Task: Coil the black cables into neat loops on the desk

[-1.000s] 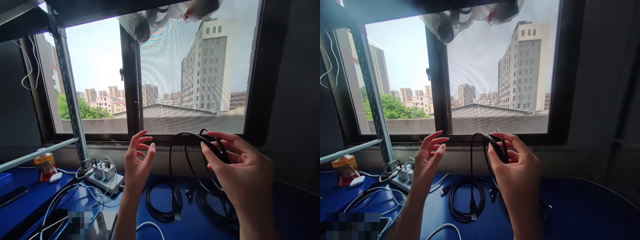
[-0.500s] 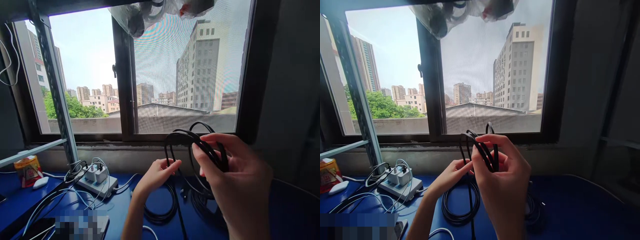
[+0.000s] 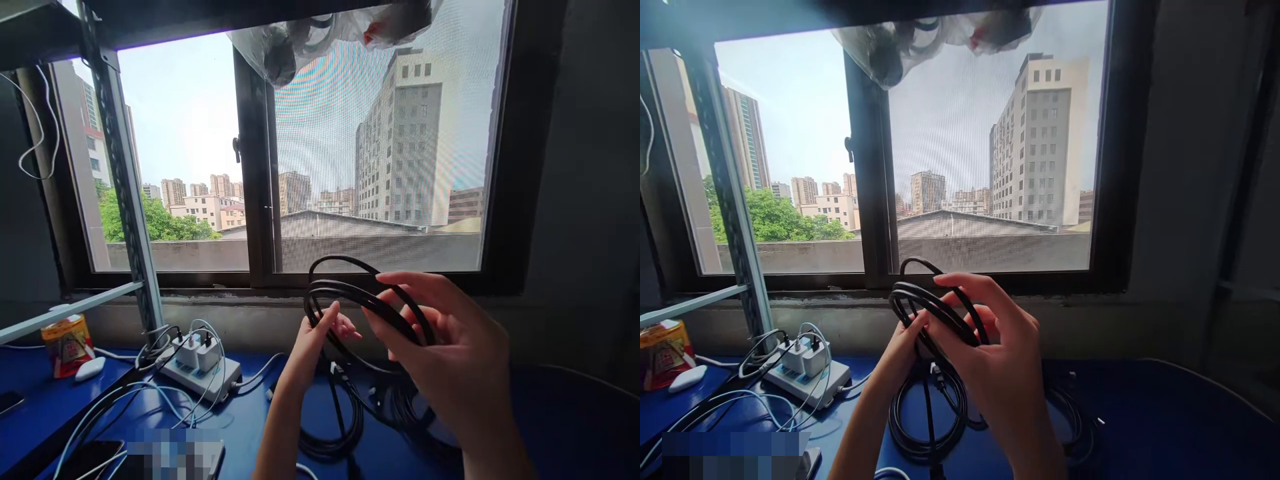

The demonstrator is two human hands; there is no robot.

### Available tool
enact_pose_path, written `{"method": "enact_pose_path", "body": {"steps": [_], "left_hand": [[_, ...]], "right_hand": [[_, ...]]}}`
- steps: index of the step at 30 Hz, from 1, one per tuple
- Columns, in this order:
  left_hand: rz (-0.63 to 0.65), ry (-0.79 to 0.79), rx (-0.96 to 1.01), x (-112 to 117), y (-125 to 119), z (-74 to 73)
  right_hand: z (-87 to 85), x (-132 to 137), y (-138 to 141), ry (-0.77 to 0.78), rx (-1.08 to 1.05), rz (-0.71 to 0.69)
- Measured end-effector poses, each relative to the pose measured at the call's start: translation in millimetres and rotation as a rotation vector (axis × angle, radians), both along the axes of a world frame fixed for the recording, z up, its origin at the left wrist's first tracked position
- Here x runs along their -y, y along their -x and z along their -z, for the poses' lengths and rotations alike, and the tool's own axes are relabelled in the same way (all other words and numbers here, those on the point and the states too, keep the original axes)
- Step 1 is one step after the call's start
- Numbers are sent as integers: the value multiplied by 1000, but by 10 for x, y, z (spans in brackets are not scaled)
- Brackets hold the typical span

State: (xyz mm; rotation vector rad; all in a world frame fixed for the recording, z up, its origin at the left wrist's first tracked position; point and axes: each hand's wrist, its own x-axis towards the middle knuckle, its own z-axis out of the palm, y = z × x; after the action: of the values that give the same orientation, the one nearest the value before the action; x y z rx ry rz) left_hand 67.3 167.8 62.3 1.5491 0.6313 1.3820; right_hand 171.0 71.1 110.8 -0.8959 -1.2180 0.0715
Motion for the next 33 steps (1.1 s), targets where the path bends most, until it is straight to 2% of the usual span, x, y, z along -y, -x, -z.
{"method": "enact_pose_path", "body": {"steps": [2, 5, 9, 12, 15, 18, 20, 22, 25, 27, 29, 33], "left_hand": [[48, 54, 161, 48, 71, -91], [-16, 92, 297, 127, 143, -196], [-124, 60, 312, 237, 167, -278], [-270, 31, 277, 294, 140, -306], [-400, -2, 253, 307, 114, -309], [-444, -4, 228, 297, 118, -302], [-477, -8, 223, 295, 140, -302], [-517, -12, 228, 302, 170, -311], [-551, 20, 254, 317, 217, -343], [-556, 67, 276, 321, 238, -372], [-556, 115, 294, 321, 245, -397], [-520, 186, 337, 315, 198, -395]], "right_hand": [[2, -79, -77, 7, -15, 69], [18, -180, -153, 36, -3, 86], [43, -244, -125, 150, 67, 135], [38, -241, -74, 181, 72, 170], [20, -197, -66, 214, 31, 26], [12, -137, -92, 284, -9, -196], [17, -112, -106, 306, -5, -266], [26, -109, -107, 249, 7, -217], [31, -126, -89, 93, 70, -26], [22, -127, -67, 34, 149, 41], [6, -108, -36, 28, 200, 6], [-13, -46, 42, 121, 143, -236]]}}
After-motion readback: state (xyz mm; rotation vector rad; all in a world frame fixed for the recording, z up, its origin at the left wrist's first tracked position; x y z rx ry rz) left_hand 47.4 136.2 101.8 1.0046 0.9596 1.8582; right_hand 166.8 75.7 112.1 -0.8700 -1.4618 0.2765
